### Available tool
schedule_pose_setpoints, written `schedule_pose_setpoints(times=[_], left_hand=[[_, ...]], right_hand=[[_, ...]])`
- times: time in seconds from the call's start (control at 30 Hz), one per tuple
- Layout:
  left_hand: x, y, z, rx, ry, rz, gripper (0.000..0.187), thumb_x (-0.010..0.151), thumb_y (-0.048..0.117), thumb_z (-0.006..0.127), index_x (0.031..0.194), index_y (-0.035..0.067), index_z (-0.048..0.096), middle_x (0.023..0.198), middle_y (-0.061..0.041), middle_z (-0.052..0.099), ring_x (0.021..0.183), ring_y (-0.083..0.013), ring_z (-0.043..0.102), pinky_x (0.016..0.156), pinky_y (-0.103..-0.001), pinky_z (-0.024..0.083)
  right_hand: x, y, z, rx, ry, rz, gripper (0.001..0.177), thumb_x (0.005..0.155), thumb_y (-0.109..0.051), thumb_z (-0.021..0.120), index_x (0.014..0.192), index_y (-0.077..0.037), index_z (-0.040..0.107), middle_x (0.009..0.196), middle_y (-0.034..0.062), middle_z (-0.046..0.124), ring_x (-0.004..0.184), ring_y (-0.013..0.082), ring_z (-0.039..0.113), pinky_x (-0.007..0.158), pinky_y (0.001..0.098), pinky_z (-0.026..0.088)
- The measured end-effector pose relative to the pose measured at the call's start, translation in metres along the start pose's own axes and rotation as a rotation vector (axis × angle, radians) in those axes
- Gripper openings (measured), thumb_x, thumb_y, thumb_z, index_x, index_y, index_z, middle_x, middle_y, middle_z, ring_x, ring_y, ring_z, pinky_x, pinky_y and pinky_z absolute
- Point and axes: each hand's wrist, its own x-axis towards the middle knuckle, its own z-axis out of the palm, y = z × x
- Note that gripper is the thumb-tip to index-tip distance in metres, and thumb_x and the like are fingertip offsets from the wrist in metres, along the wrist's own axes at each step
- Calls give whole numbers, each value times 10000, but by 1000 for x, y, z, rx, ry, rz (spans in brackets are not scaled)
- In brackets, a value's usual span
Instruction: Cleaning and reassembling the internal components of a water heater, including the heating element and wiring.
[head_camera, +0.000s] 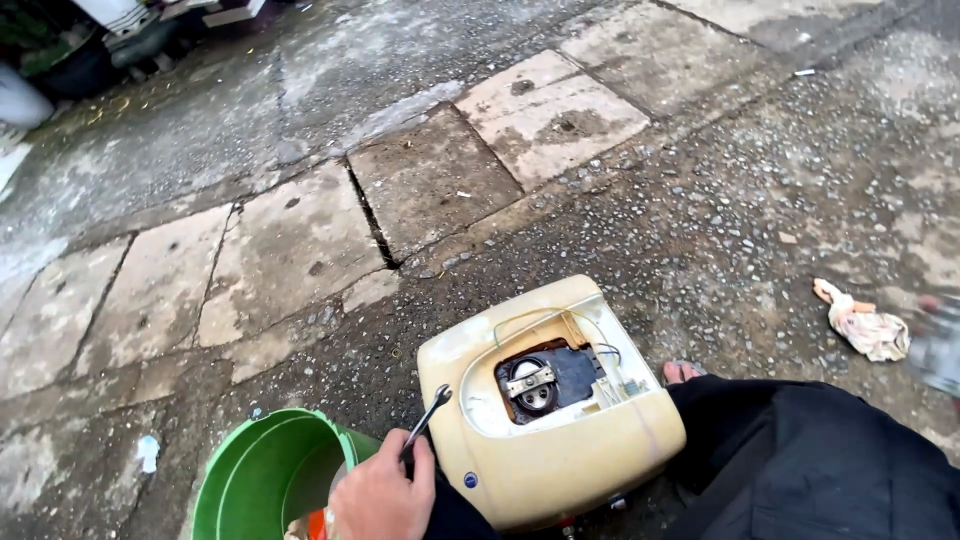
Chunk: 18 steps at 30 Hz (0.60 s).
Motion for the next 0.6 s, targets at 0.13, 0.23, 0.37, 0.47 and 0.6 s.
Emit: schedule_pose_setpoints(times=[0.13,0.23,0.37,0.47,0.6], left_hand=[[4,-1,-5,-91,5,20,202,833,436,634,762,258,698,498,-9,648,499,-291,639,507,-410,490],[6,-5,-3,-72,-22,47,193,834,416,627,759,246,677,532,-12,669,493,-290,641,502,-414,491],[8,-12,8,-68,-58,47,177,836,417,616,772,266,683,511,-44,647,470,-299,644,480,-418,495],[9,-17,13,-74,-88,56,175,835,403,616,742,263,662,522,-27,658,459,-280,644,466,-402,496],[9,-24,10,-99,-79,41,192,837,418,608,735,268,669,522,-23,657,472,-291,648,463,-419,495]], right_hand=[[5,-197,226,-367,-193,-119,737,592,95,581,1322,-3,580,1377,178,578,1090,332,610,947,473,535],[15,-212,323,-750,-500,-184,697,477,-88,836,1169,-104,758,1247,52,627,1103,228,662,985,373,583],[20,-187,403,-1166,-1003,-231,717,507,-205,860,1208,-164,710,1296,-35,575,859,214,730,842,329,648],[26,-127,420,-1203,-1103,-386,742,521,-192,928,1215,-144,667,1443,3,483,1139,271,629,970,390,559],[28,-110,443,-1260,-1178,-399,755,555,-177,928,1262,-171,667,1437,15,492,1171,264,608,1020,392,528]])
